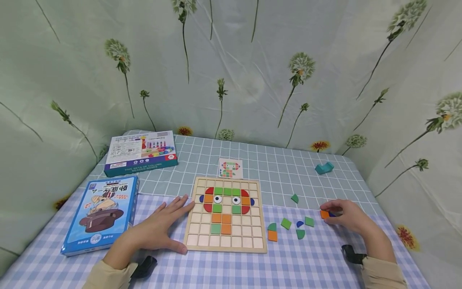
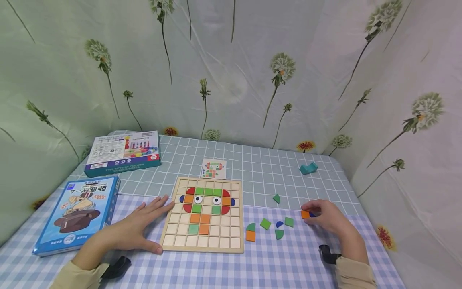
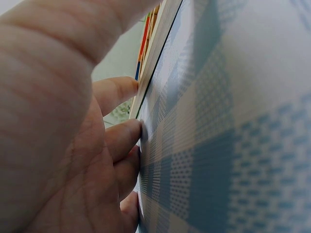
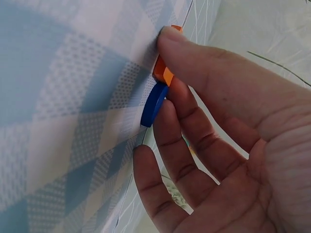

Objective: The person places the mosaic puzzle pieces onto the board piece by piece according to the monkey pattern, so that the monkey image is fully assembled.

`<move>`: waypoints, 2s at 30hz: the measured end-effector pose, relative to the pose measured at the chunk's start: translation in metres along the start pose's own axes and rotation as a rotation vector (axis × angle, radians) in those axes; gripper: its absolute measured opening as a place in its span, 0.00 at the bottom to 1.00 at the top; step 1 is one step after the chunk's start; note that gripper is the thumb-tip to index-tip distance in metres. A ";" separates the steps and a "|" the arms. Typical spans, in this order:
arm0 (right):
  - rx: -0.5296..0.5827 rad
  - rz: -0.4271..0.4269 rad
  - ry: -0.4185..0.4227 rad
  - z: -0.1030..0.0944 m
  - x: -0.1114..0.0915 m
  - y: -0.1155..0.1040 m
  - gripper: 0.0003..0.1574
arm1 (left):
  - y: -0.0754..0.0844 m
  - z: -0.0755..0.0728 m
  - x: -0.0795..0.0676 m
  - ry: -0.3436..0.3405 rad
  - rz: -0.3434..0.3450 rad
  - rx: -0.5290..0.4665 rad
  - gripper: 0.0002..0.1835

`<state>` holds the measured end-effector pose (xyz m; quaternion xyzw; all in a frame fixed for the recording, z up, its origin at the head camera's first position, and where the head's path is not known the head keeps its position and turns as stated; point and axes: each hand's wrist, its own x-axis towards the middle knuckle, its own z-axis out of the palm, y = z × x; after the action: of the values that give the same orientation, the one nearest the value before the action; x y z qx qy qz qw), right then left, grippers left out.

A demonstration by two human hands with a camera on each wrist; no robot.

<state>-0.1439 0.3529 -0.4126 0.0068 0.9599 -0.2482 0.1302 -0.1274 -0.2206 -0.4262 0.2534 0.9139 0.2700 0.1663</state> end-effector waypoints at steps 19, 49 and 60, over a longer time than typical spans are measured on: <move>-0.012 -0.009 0.046 0.005 -0.005 0.005 0.19 | 0.002 -0.001 0.000 -0.004 -0.007 0.010 0.68; 0.090 -0.395 0.137 0.050 -0.018 -0.098 0.18 | 0.001 -0.001 -0.001 0.004 0.003 0.001 0.67; 0.136 -0.591 -0.079 0.084 -0.019 -0.151 0.14 | 0.001 -0.001 0.000 0.007 0.009 0.005 0.68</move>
<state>-0.1167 0.1814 -0.4066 -0.2739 0.8956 -0.3391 0.0890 -0.1277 -0.2207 -0.4249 0.2569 0.9140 0.2695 0.1612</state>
